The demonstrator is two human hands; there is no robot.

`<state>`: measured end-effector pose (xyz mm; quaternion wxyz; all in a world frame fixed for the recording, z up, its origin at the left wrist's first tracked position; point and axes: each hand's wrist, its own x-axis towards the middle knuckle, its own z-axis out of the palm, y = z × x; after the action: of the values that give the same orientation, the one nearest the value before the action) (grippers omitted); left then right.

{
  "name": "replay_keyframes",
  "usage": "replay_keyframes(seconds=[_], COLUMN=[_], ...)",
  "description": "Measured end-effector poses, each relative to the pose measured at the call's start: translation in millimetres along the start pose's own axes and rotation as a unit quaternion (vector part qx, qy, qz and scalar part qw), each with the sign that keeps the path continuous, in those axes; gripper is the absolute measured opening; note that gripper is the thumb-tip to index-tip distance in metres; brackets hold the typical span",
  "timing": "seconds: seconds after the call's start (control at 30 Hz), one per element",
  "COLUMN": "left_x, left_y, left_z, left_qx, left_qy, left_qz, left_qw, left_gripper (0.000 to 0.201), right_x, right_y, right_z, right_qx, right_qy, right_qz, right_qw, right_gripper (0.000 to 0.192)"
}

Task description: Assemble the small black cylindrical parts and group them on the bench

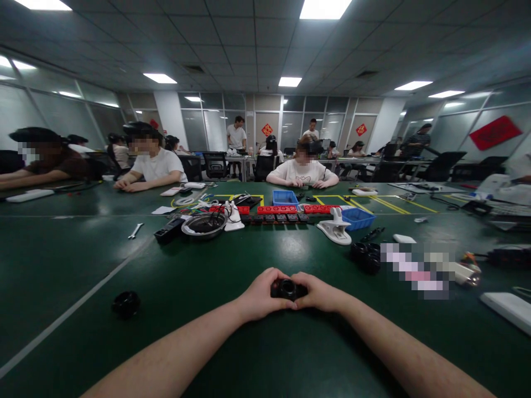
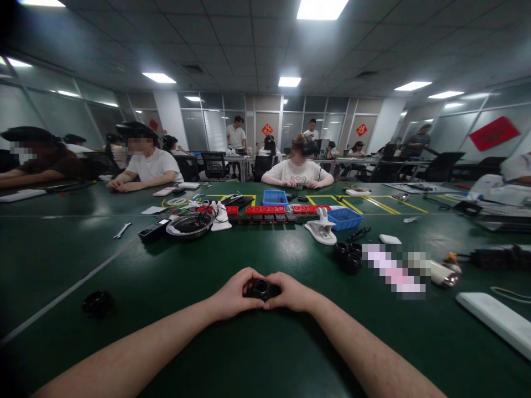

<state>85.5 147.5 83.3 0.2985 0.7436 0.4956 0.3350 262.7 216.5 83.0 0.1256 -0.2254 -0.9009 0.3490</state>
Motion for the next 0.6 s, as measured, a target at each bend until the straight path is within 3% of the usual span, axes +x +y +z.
replay_keyframes(seconds=[0.13,0.27,0.37,0.47,0.6], left_x=[0,-1,-3,-4,-4], left_y=[1,4,6,8,11], left_z=[4.0,8.8,10.4,7.2,-2.0], left_qx=[0.012,0.035,0.063,0.064,0.042], left_qy=[0.031,0.091,0.118,0.102,0.044], left_qz=[-0.015,-0.034,-0.038,-0.024,-0.008], left_qw=[0.999,0.995,0.990,0.992,0.998], left_gripper=[0.039,0.032,0.030,0.031,0.032], right_x=[3,7,7,4,-1], right_y=[-2,-14,-22,-22,-12], right_z=[14,30,35,29,15], right_qx=[-0.066,-0.214,-0.276,-0.243,-0.108], right_qy=[0.070,0.151,0.174,0.167,0.082], right_qz=[0.055,0.135,0.149,0.110,0.009], right_qw=[0.994,0.955,0.933,0.949,0.991], right_gripper=[0.036,0.032,0.027,0.037,0.051])
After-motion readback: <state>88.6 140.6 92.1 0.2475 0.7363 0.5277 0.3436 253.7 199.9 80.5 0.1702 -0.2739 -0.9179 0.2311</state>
